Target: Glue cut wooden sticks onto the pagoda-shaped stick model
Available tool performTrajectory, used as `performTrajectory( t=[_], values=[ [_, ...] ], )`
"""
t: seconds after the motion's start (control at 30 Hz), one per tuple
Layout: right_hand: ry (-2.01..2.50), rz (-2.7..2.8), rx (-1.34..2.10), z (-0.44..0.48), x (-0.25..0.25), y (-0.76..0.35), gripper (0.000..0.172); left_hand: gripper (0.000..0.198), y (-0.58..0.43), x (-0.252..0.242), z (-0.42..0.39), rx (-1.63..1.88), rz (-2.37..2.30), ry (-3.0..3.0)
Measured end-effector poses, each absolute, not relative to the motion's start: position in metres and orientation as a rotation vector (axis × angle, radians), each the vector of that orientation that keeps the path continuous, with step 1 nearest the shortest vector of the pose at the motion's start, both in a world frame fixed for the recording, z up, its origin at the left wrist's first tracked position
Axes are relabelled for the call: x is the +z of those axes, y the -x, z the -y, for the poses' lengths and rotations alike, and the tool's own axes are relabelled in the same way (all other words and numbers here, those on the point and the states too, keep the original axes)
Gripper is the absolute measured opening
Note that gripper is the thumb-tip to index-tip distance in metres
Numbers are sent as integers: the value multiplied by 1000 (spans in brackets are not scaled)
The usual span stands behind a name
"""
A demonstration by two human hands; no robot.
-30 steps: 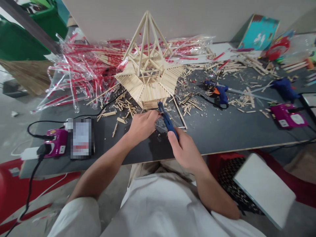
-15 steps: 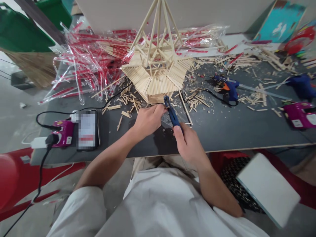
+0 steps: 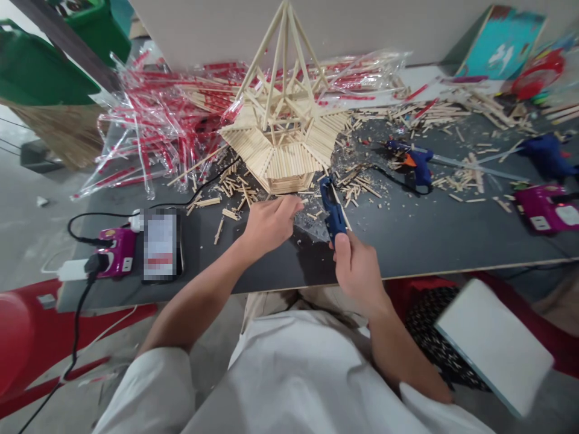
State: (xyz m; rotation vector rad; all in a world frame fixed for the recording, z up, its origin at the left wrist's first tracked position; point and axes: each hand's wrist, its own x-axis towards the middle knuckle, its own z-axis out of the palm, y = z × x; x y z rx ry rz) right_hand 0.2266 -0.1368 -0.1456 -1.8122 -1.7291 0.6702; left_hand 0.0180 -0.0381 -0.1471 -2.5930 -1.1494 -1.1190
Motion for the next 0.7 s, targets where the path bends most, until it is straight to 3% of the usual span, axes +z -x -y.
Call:
performTrajectory(
  t=[0.23, 0.47, 0.7],
  values=[
    [1977, 1792, 303, 142, -146, -279, 57, 19, -24, -154, 39, -1280, 1092, 2705],
    [2177, 1945, -277, 135, -162, -311, 68, 33, -25, -163, 37, -1305, 1151, 2851],
    [2247, 1982, -421, 133, -178, -309, 71, 29, -24, -164, 36, -1132, 1289, 2986]
  ],
)
